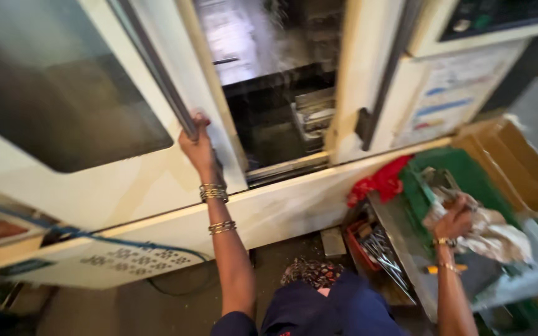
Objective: The person opens a CNC machine door, retrieves small metal parts from a green tray, and inserts them into the machine's chuck. They use a red cloth to wipe the parts and a yellow-handled tool to adjust them before closing the machine door.
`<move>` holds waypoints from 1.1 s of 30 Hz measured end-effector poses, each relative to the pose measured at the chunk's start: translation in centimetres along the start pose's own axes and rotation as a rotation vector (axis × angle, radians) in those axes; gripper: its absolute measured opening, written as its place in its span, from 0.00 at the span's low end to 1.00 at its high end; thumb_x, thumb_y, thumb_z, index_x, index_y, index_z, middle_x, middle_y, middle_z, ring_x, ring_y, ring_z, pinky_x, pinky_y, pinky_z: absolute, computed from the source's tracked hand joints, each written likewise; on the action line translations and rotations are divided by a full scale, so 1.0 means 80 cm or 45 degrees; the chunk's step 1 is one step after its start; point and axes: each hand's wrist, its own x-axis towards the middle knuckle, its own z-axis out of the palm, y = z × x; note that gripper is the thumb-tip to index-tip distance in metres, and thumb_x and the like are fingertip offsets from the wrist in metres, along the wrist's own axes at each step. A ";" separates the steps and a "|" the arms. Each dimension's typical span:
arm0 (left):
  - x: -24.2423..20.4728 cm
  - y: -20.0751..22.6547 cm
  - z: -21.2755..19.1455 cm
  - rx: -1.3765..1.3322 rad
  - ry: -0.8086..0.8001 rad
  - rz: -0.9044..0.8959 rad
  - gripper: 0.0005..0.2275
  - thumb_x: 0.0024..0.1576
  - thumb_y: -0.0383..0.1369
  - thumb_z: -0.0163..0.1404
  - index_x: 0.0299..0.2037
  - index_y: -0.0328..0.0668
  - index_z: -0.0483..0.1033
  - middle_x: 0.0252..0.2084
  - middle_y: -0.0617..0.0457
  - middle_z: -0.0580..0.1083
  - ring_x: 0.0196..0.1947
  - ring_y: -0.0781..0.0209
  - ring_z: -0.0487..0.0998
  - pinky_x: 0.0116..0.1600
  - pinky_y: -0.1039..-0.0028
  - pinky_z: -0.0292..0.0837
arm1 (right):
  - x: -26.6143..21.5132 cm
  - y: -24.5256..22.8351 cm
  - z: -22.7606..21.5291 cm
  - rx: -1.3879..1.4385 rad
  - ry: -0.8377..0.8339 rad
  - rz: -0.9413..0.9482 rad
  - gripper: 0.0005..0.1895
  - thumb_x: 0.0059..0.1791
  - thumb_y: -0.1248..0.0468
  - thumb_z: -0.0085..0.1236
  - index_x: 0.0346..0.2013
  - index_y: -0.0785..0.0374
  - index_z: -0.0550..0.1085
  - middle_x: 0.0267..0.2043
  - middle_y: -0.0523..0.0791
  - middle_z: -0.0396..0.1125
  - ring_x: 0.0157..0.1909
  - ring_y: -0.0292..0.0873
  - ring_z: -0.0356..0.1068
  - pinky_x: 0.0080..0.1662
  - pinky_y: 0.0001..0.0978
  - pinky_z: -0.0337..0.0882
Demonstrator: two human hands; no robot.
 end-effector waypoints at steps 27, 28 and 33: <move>0.060 0.007 -0.137 0.466 0.474 0.197 0.17 0.63 0.41 0.56 0.38 0.28 0.77 0.33 0.48 0.80 0.34 0.65 0.79 0.42 0.73 0.73 | 0.001 -0.297 0.841 1.302 -1.045 0.957 0.21 0.52 0.43 0.58 0.52 0.51 0.76 0.34 0.36 0.70 0.32 0.30 0.68 0.34 0.23 0.68; 0.062 0.009 -0.138 0.490 0.494 0.190 0.17 0.63 0.41 0.56 0.38 0.28 0.77 0.33 0.48 0.80 0.33 0.65 0.78 0.41 0.74 0.72 | 0.003 -0.304 0.855 1.367 -1.038 0.978 0.20 0.52 0.43 0.58 0.50 0.51 0.74 0.34 0.37 0.71 0.32 0.31 0.68 0.33 0.24 0.67; 0.064 0.010 -0.148 0.564 0.545 0.276 0.18 0.64 0.42 0.55 0.38 0.28 0.76 0.33 0.49 0.79 0.34 0.66 0.78 0.41 0.75 0.72 | 0.009 -0.313 0.896 1.553 -0.873 1.134 0.16 0.50 0.46 0.62 0.41 0.50 0.70 0.30 0.38 0.67 0.27 0.32 0.66 0.28 0.24 0.62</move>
